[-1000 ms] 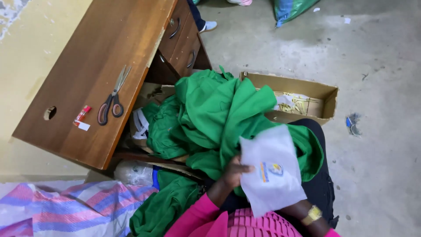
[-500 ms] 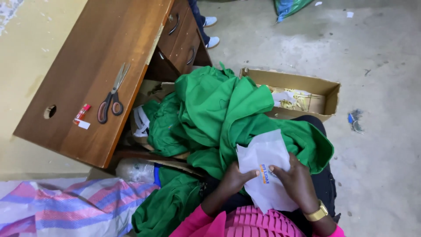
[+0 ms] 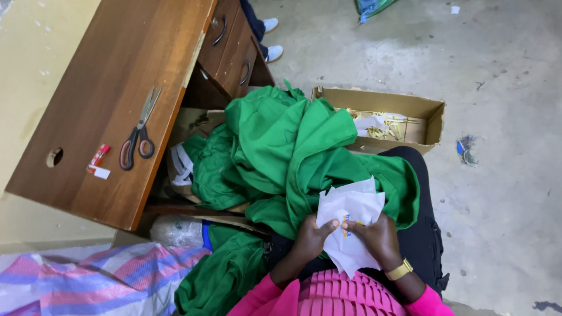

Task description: Trimming loose threads and excess fabric from embroidered logos on green garments using scissors.

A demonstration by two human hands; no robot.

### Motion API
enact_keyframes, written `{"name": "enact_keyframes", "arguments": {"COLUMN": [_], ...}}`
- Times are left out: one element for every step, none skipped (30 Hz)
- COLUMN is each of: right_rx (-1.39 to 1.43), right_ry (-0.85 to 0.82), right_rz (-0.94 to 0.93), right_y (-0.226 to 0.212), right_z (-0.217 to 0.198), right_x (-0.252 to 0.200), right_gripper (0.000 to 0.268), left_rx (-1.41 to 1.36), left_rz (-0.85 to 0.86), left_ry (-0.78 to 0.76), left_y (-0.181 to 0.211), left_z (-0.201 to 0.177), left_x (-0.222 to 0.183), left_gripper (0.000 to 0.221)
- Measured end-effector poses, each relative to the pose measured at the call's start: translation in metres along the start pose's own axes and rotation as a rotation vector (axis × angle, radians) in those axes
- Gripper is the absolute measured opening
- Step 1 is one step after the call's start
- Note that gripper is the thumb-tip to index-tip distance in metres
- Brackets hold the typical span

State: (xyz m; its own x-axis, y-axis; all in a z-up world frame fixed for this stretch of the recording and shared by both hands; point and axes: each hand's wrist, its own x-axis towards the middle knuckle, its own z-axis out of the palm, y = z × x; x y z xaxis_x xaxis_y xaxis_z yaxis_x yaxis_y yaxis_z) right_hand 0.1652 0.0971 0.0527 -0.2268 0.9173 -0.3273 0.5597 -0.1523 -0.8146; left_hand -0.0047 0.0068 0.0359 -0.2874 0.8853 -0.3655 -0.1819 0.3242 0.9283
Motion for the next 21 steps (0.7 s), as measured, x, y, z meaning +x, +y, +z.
{"name": "enact_keyframes", "arguments": {"right_rx": [0.003, 0.0, 0.002, 0.058, 0.115, 0.113, 0.263, 0.416, 0.416, 0.346, 0.275, 0.274, 0.111, -0.047, -0.041, 0.063, 0.167, 0.138, 0.212, 0.311, 0.306], "right_ry": [-0.011, -0.025, -0.02, -0.081, -0.142, -0.14, -0.205, -0.266, -0.262, -0.179, -0.095, -0.1, 0.022, 0.138, 0.127, 0.131, 0.132, 0.1, -0.039, -0.142, -0.137], "right_rz": [0.006, 0.012, 0.016, 0.018, 0.021, 0.02, -0.03, -0.078, -0.076, 0.028, 0.13, 0.123, 0.072, 0.039, 0.048, 0.034, 0.022, 0.001, -0.037, -0.072, -0.088], "right_y": [0.002, 0.004, 0.008, 0.011, 0.014, 0.02, 0.026, 0.033, 0.029, 0.025, 0.021, 0.038, 0.055, 0.075, 0.054, 0.026, -0.002, -0.009, -0.017, -0.029, -0.025], "right_z": [0.002, 0.003, 0.003, 0.002, 0.002, 0.005, 0.008, 0.012, 0.016, 0.021, 0.027, 0.026, 0.026, 0.032, 0.017, 0.001, -0.015, -0.029, -0.041, -0.048, -0.056], "right_x": [0.003, 0.004, 0.008, 0.012, 0.017, 0.019, 0.022, 0.024, 0.024, 0.023, 0.021, 0.038, 0.055, 0.062, 0.042, 0.04, 0.035, 0.031, 0.029, 0.031, 0.04], "right_gripper": [0.051, 0.05, 0.05, 0.049, 0.049, 0.049, 0.04, 0.033, 0.033, 0.056, 0.078, 0.078, 0.054, 0.035, 0.035, 0.03, 0.029, 0.029, 0.036, 0.048, 0.048], "left_rx": [0.006, 0.006, 0.008, -0.027, -0.063, -0.064, -0.095, -0.124, -0.124, -0.106, -0.088, -0.087, 0.091, 0.275, 0.28, 0.113, -0.055, -0.088, -0.383, -0.652, -0.658], "left_rz": [0.023, 0.044, 0.043, 0.035, 0.028, 0.029, 0.026, 0.02, 0.019, 0.083, 0.148, 0.153, 0.076, -0.021, -0.034, -0.04, -0.042, -0.034, -0.049, -0.055, -0.04], "left_ry": [-0.035, -0.066, -0.072, -0.1, -0.127, -0.128, -0.164, -0.202, -0.206, -0.234, -0.262, -0.255, -0.299, -0.345, -0.341, -0.238, -0.136, -0.102, 0.059, 0.182, 0.175], "left_y": [0.005, 0.009, 0.01, 0.012, 0.013, 0.009, 0.006, 0.002, 0.016, 0.028, 0.041, 0.01, -0.021, -0.053, -0.068, -0.079, -0.09, -0.073, -0.053, -0.021, -0.004], "left_z": [-0.002, -0.003, -0.003, -0.004, -0.005, -0.006, -0.008, -0.01, -0.006, -0.003, 0.0, -0.007, -0.014, -0.026, -0.041, -0.056, -0.072, -0.073, -0.081, -0.103, -0.097], "left_x": [0.0, -0.002, -0.002, -0.001, 0.0, 0.002, 0.004, 0.005, 0.002, -0.003, -0.008, -0.016, -0.023, -0.039, -0.058, -0.061, -0.065, -0.029, 0.002, 0.044, 0.041], "left_gripper": [0.038, 0.042, 0.042, 0.042, 0.043, 0.043, 0.046, 0.049, 0.049, 0.029, 0.021, 0.021, 0.04, 0.071, 0.071, 0.069, 0.068, 0.068, 0.067, 0.069, 0.069]}}
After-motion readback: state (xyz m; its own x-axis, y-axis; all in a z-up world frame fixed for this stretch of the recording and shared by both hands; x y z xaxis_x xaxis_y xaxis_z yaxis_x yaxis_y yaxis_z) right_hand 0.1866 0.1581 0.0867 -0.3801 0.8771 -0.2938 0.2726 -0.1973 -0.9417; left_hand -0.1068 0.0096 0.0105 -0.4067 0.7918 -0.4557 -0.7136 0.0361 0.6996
